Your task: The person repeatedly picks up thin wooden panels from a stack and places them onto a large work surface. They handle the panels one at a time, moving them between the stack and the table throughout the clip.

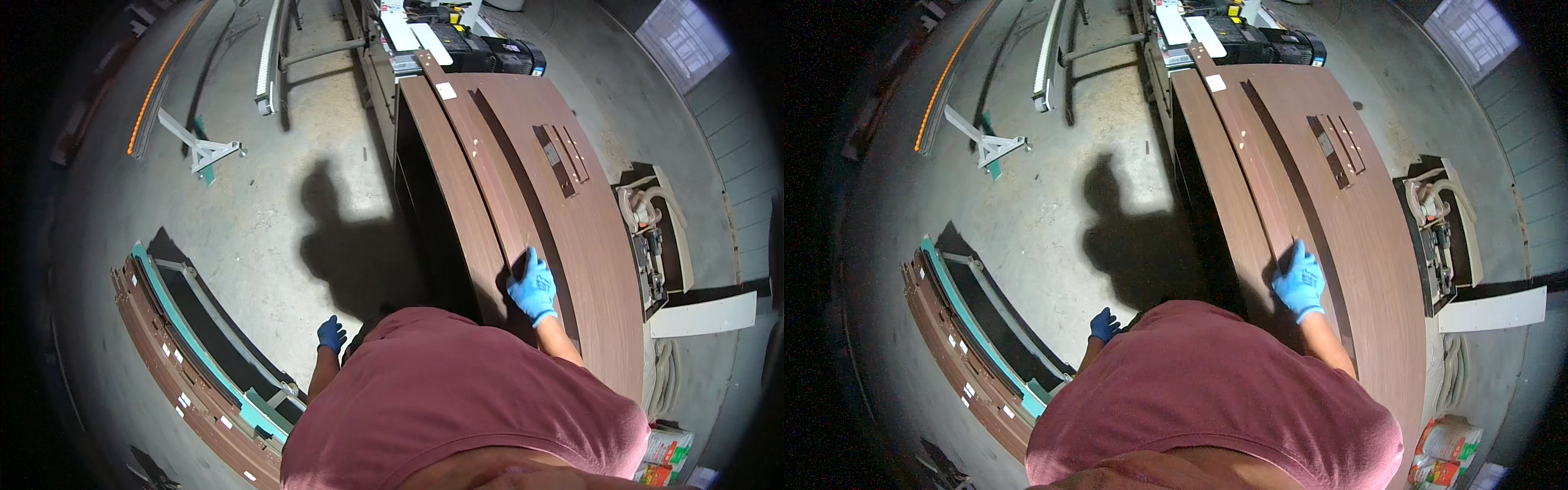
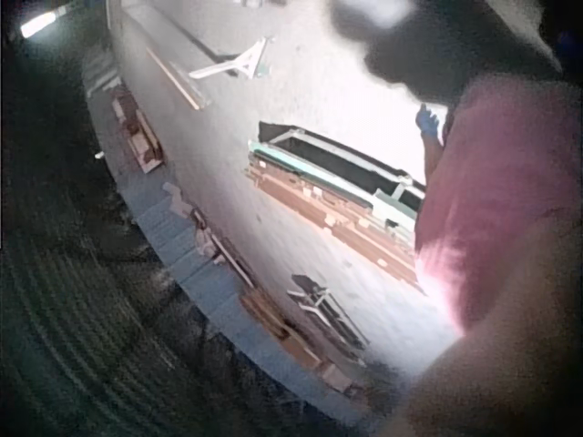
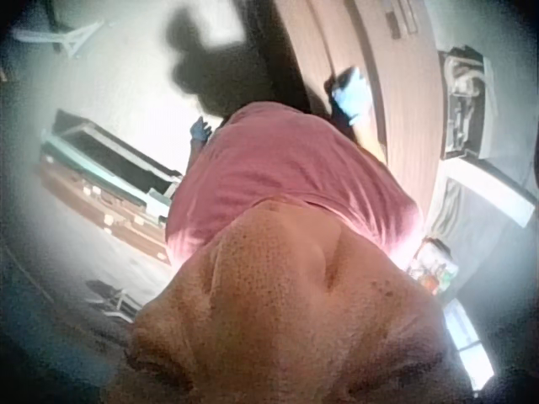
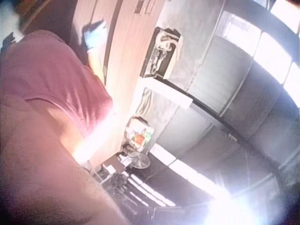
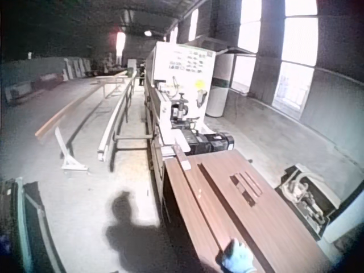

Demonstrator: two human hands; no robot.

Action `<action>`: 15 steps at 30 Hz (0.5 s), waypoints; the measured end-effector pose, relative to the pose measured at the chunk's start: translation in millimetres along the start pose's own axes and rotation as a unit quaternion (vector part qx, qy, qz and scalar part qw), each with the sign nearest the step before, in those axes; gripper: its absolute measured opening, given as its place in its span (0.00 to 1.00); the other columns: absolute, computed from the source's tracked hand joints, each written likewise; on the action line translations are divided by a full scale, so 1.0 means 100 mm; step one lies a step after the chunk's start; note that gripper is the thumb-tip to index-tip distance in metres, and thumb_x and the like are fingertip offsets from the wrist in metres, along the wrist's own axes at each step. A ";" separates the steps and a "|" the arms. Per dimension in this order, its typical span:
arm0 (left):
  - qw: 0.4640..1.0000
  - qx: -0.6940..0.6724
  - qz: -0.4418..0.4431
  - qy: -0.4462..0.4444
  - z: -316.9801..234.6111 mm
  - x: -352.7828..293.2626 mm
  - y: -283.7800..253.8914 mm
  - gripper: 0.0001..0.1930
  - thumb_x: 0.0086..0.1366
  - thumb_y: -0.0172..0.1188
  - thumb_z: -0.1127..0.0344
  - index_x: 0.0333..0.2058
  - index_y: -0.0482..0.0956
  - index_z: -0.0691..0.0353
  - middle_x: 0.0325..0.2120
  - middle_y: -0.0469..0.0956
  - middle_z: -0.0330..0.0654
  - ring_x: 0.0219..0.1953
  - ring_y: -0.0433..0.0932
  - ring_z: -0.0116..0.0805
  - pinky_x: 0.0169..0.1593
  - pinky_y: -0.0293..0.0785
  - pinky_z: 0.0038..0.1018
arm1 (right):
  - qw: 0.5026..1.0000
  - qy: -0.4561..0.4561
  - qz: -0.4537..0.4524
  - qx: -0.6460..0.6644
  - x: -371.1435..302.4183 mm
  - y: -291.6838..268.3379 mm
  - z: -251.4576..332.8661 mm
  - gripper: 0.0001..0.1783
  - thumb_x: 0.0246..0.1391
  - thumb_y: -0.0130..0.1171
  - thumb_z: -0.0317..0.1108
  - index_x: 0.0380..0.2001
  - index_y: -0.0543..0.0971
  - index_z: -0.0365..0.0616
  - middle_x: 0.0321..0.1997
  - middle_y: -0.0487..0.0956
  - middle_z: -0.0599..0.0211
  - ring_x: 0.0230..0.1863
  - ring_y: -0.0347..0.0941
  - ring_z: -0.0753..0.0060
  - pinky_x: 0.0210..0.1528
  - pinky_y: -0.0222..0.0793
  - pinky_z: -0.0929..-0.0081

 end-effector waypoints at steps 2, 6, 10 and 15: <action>1.000 0.026 0.001 0.008 0.06 0.02 -0.03 0.34 0.71 0.60 0.45 0.69 0.66 0.56 0.63 0.73 0.53 0.52 0.79 0.56 0.49 0.78 0.52 | 0.992 0.030 0.122 -0.032 -0.28 -0.02 -0.15 0.58 0.45 0.76 0.52 0.74 0.58 0.45 0.57 0.77 0.42 0.55 0.78 0.40 0.55 0.77 0.50; 0.998 0.056 -0.007 -0.021 0.05 0.02 0.02 0.33 0.69 0.62 0.45 0.65 0.69 0.59 0.60 0.76 0.51 0.47 0.81 0.52 0.45 0.77 0.52 | 0.987 -0.011 0.129 0.091 -0.44 -0.04 -0.16 0.59 0.44 0.76 0.61 0.72 0.62 0.42 0.49 0.84 0.43 0.53 0.82 0.43 0.55 0.77 0.52; 0.998 0.056 0.013 0.008 -0.17 0.06 0.20 0.33 0.69 0.62 0.45 0.64 0.70 0.58 0.58 0.76 0.48 0.47 0.80 0.49 0.45 0.77 0.47 | 0.992 -0.080 0.034 0.091 -0.40 0.02 0.00 0.45 0.59 0.61 0.65 0.65 0.72 0.38 0.41 0.87 0.48 0.45 0.83 0.40 0.47 0.78 0.50; 0.993 0.051 0.075 0.072 -0.53 0.14 0.50 0.26 0.71 0.60 0.44 0.57 0.75 0.55 0.51 0.79 0.45 0.47 0.80 0.45 0.49 0.77 0.45 | 0.991 -0.074 -0.104 0.043 -0.68 -0.24 -0.27 0.21 0.63 0.60 0.52 0.41 0.80 0.43 0.31 0.85 0.51 0.35 0.82 0.40 0.39 0.76 0.46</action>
Point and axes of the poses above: each hand's wrist, its own x-axis towards the middle knuckle, its own y-axis out of the palm, z = x × y, the point moved 8 cm from there along x, towards the middle knuckle
